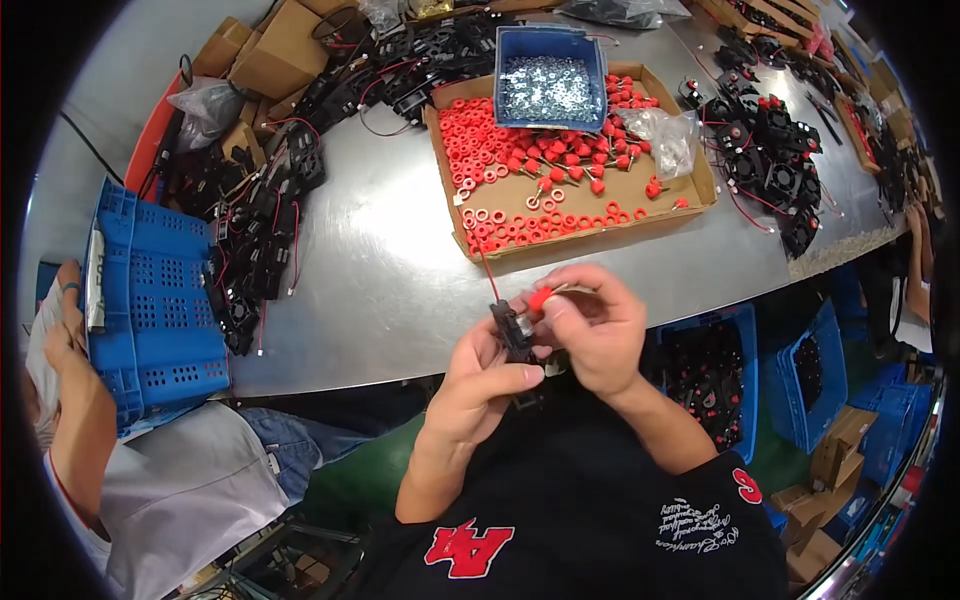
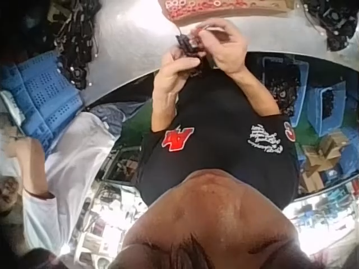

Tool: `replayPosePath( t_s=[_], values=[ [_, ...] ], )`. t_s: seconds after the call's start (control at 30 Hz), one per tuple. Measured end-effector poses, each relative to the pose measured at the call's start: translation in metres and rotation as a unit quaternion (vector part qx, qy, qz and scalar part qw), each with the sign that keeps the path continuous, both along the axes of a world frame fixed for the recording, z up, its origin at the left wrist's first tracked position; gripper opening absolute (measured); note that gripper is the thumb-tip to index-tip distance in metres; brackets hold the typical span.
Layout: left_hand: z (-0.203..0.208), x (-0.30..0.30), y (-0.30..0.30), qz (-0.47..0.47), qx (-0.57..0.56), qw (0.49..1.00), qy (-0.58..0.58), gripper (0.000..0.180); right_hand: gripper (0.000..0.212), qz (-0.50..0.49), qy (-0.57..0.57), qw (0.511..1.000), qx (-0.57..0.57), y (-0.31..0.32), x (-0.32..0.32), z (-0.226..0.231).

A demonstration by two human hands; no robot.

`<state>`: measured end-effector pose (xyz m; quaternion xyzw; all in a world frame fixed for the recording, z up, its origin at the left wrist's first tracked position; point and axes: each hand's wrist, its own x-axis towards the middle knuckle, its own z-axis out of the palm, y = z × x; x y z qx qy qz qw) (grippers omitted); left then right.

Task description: Assembling small electronic components by hand at a factory workbench.

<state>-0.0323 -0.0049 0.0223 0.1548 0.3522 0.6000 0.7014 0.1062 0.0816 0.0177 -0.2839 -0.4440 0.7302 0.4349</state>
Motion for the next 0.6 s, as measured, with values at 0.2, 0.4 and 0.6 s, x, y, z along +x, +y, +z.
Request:
replayPosePath(
  t_s=[0.2, 0.4, 0.6],
  values=[
    [0.002, 0.003, -0.001, -0.016, -0.016, 1.000, -0.014, 0.062, 0.025, 0.062, -0.175, 0.958, 0.220, 0.022, 0.029, 0.015],
    [-0.005, 0.006, -0.004, -0.032, 0.033, 0.985, 0.165, 0.067, 0.021, 0.077, -0.247, 0.937, 0.236, 0.011, 0.024, 0.031],
    [-0.004, 0.018, 0.001, 0.020, 0.050, 0.912, 0.406, 0.054, 0.016, 0.094, -0.187, 0.967, 0.144, 0.015, 0.025, 0.015]
  ],
)
